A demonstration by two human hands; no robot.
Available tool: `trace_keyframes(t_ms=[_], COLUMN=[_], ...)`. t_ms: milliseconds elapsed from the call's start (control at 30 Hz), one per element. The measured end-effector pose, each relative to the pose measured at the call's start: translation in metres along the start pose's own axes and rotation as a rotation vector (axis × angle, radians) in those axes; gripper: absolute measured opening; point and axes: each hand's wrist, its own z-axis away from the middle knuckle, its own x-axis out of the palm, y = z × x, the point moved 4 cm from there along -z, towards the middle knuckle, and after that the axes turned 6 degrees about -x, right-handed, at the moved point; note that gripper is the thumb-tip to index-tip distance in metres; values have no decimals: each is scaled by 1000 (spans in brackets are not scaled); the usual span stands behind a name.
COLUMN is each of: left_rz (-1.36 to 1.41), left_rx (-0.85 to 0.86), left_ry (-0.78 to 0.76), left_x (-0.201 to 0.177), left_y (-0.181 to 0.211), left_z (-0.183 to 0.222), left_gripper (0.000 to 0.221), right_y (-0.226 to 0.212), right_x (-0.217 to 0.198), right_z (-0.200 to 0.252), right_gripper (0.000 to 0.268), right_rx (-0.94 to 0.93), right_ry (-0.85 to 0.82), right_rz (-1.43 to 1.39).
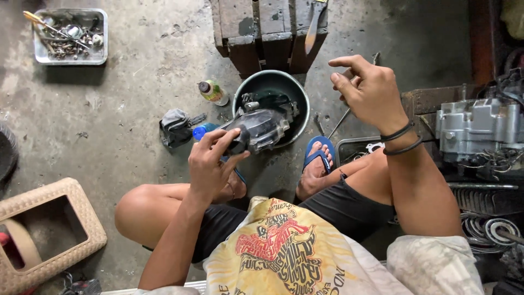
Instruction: Cleaning a motorcycle engine cover using a brush and cleaning solution in a basin.
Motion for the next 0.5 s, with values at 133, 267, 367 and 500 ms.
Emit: trace_keyframes(t_ms=[133, 267, 367, 500], left_rz=[73, 11, -100, -219], left_rx=[-3, 47, 74, 80], left_ry=[57, 56, 64, 109], left_x=[4, 5, 1, -4], left_y=[-3, 7, 21, 37], left_z=[7, 13, 15, 19], left_gripper=[50, 49, 46, 41], right_y=[26, 26, 28, 28], right_x=[-1, -5, -4, 0], right_z=[9, 12, 10, 4], right_gripper=[23, 29, 32, 34], right_rx=[56, 153, 222, 296], right_ry=[-20, -142, -215, -264], right_rz=[-13, 83, 105, 107])
